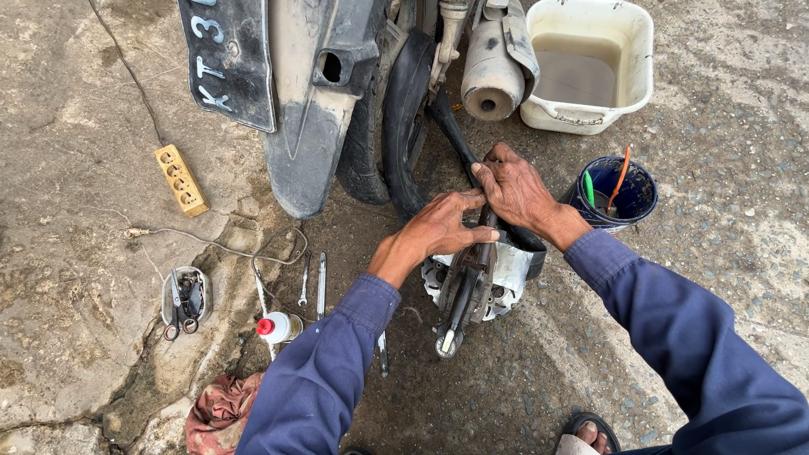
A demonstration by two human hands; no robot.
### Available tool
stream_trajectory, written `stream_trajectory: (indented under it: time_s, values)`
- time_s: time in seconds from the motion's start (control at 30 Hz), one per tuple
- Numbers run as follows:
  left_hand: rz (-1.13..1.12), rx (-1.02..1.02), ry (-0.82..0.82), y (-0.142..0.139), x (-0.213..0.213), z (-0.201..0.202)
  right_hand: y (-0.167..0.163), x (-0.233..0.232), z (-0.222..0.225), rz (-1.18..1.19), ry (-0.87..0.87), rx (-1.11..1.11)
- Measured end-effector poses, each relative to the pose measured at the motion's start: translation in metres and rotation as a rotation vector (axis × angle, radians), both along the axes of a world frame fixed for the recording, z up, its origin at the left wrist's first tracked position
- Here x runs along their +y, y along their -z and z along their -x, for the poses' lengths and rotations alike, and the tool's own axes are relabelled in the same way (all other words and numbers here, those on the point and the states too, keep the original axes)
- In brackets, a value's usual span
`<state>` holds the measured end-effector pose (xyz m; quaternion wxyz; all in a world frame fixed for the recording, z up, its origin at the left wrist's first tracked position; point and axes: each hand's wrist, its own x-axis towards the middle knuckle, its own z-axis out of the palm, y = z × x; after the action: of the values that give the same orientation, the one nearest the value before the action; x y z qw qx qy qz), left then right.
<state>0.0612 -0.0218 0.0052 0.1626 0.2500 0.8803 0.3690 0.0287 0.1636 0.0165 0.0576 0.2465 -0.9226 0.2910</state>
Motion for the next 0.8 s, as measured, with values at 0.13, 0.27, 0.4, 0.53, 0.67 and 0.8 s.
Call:
stream_trajectory:
  time_s: [0.13,0.27,0.4,0.53,0.67,0.8]
  values:
    - [-0.002,-0.004,0.004,-0.0012,0.0002,-0.0006,-0.0002,-0.0003,-0.0005,-0.009,0.025,-0.021]
    - [-0.005,-0.021,-0.008,-0.0032,0.0002,-0.002,-0.0006,0.0,-0.0011,0.001,0.013,-0.008]
    - [-0.009,-0.029,-0.012,-0.0041,0.0001,-0.0022,-0.0008,0.0,-0.0008,0.004,0.01,-0.008]
    - [-0.005,-0.015,-0.005,-0.0037,0.0,-0.0017,-0.0002,0.0,-0.0005,0.001,0.012,-0.005]
    - [-0.012,0.013,-0.002,-0.003,-0.0005,-0.0015,0.0007,0.0,-0.0004,-0.005,0.018,-0.001]
    - [-0.008,0.037,0.004,-0.0026,-0.0016,-0.0013,0.001,-0.0001,0.0,-0.001,0.013,0.0]
